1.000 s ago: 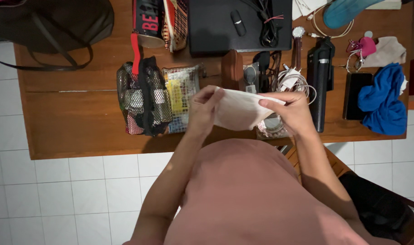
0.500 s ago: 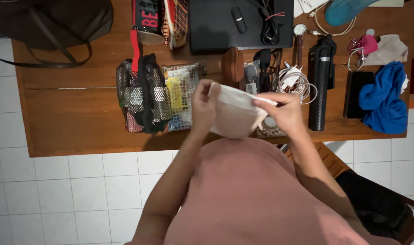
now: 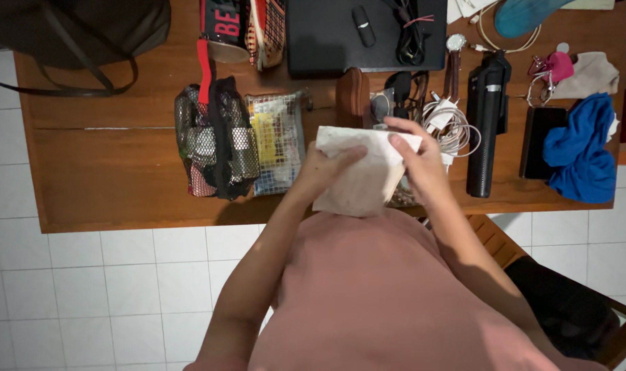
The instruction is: The person places a small card into a wallet, closes the wallet, and then packs several items into a tote bag on a wooden table. Items include a pink pouch, a green pouch, a mesh bag, and a white box. The person then places a white pouch into a patterned pouch and moves a mesh bag on the table.
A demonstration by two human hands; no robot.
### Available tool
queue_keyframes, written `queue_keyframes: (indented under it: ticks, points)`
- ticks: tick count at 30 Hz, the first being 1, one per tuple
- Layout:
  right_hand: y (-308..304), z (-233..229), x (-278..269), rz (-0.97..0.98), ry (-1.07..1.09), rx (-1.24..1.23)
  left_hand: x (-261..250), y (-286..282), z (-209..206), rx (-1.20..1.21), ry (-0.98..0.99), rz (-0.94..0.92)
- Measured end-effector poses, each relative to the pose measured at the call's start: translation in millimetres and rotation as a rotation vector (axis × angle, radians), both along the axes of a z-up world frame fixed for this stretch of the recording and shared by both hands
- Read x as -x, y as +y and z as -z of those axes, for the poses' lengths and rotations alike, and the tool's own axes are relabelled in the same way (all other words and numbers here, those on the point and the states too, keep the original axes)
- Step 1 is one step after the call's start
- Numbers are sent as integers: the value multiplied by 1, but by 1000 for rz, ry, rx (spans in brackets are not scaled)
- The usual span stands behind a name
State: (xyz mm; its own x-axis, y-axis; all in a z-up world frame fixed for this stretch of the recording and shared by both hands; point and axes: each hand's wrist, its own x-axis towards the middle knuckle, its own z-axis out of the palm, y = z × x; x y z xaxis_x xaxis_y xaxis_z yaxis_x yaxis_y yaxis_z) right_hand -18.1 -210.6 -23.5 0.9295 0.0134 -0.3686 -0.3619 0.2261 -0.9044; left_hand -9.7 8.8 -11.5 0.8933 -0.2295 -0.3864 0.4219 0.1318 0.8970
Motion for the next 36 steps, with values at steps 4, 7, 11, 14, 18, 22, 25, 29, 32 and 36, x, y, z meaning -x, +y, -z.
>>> queue_keyframes:
  ticks: [4, 7, 11, 14, 18, 22, 25, 29, 32, 36]
  points:
    - [13, 27, 5, -230, 66, 135, -2, 2, 8, -23, -13, -81]
    - [15, 43, 17, -346, -109, 286, -1, 4, 18, 20, -29, -97]
    - [19, 58, 16, -174, -120, 161, 3, 4, 31, -65, 4, -24]
    - [16, 61, 15, -101, -74, 146, 4, -2, 33, -107, 95, -27]
    - [13, 60, 8, -130, 17, 398, -1, -7, 24, -87, 138, -25]
    - [8, 48, -7, 31, 54, 105, -33, 4, 25, -268, 100, 55]
    - [-10, 29, -14, 207, 352, -65, -79, 46, 43, -248, -149, -208]
    - [-44, 15, -26, 366, 415, -25, -168, 99, 81, -844, -547, -553]
    - [-62, 14, -27, 391, 226, -105, -219, 117, 101, -1106, -703, -546]
    - [-75, 22, -21, 458, 181, -139, -249, 115, 117, -963, -501, -437]
